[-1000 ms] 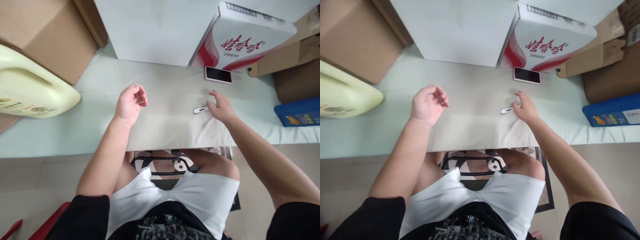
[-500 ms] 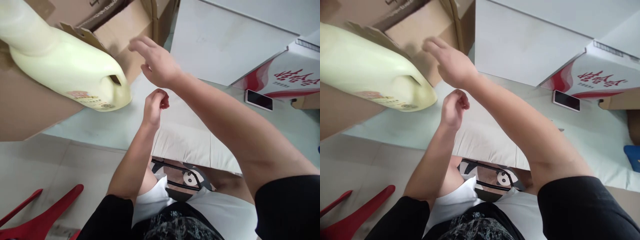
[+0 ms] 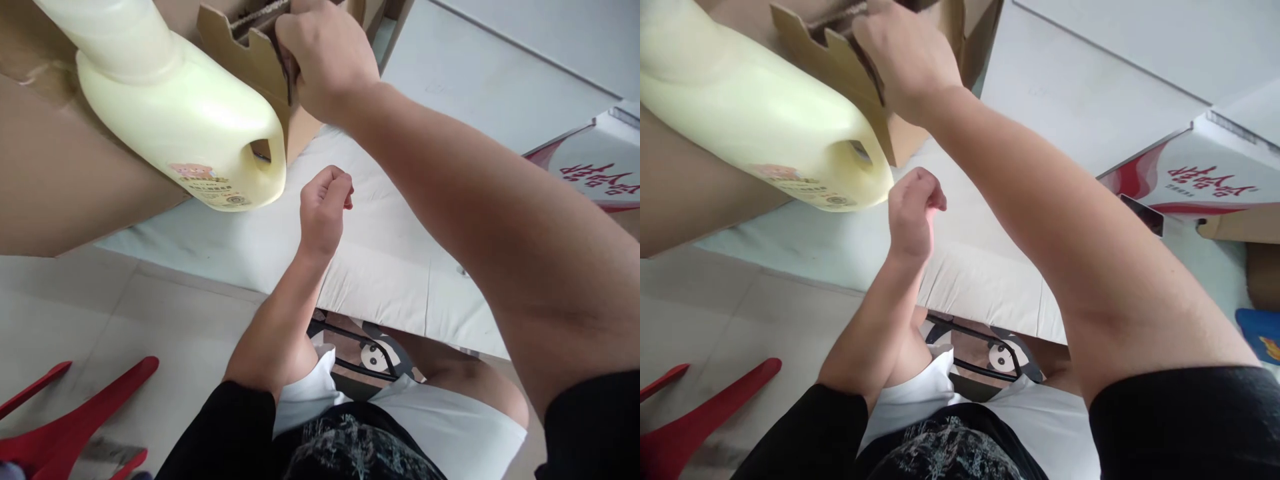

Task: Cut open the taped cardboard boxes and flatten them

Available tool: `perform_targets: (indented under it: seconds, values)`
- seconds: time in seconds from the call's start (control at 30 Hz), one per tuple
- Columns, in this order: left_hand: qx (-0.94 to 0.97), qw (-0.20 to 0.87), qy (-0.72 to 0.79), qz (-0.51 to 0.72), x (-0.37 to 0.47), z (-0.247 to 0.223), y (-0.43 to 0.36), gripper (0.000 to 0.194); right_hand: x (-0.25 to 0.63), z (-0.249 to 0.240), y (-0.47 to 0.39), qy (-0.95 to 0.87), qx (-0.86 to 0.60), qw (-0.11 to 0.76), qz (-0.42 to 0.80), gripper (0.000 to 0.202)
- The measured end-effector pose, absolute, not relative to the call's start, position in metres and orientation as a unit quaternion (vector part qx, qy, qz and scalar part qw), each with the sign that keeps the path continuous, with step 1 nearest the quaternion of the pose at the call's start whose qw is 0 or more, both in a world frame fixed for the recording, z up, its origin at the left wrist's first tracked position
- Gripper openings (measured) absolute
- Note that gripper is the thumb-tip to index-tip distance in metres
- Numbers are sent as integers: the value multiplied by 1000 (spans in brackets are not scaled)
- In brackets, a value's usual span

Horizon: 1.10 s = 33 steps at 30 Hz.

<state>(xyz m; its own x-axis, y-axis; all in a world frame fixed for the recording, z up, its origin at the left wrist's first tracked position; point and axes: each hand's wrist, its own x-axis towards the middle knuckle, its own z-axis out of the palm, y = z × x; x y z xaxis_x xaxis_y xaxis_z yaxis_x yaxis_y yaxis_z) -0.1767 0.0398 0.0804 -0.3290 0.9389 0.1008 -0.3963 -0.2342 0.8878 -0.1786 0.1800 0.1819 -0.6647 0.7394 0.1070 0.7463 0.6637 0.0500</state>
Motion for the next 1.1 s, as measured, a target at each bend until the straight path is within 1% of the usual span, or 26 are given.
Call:
perform_targets:
  seconds: [0.07,0.13,0.27,0.3,0.37,0.43,0.57,0.63,0.7,0.73,0.77,0.83,0.9,0.93,0.97,1.0,1.03,1.1]
  values:
    - [373,421,392,728,-173,86,35,36,-171,184,181,-901,-426,14,-78,30]
    - [405,365,390,742,-169,90,31,38,-161,187,182,-897,-436,13,-73,34]
    - [449,255,383,766,-164,94,28,40,-133,195,180,-891,-449,62,-28,26]
    - [451,235,375,775,-163,96,27,39,-123,196,179,-890,-450,78,-18,27]
    - [442,205,353,798,-163,104,24,37,-98,195,173,-887,-450,104,-1,34]
    - [432,184,334,817,-163,116,17,39,-66,189,163,-882,-451,135,8,39]
    - [437,173,326,820,-161,134,7,49,-3,160,139,-867,-442,227,10,40]
    - [436,165,328,821,-160,135,10,46,15,144,129,-867,-422,263,34,34]
    - [427,159,326,829,-158,131,17,40,19,135,120,-870,-400,278,71,26]
    - [417,159,321,835,-157,128,22,39,15,134,116,-873,-392,278,89,26]
    - [408,159,315,842,-156,126,27,38,9,136,111,-875,-387,273,102,30]
    - [396,156,306,852,-155,122,34,39,-8,144,102,-884,-374,254,121,46]
    - [400,152,310,849,-154,119,38,37,-26,153,95,-892,-373,216,135,62]
    - [403,152,315,845,-155,118,39,35,-34,156,94,-893,-383,191,138,67]
    - [405,154,323,842,-155,117,40,33,-40,157,94,-891,-398,169,137,67]
    - [405,157,331,838,-156,116,41,32,-45,157,96,-886,-417,152,130,62]
    - [404,160,340,834,-157,115,41,30,-48,154,99,-881,-437,141,118,52]
    - [397,163,354,831,-159,114,42,28,-51,148,107,-875,-459,130,86,28]
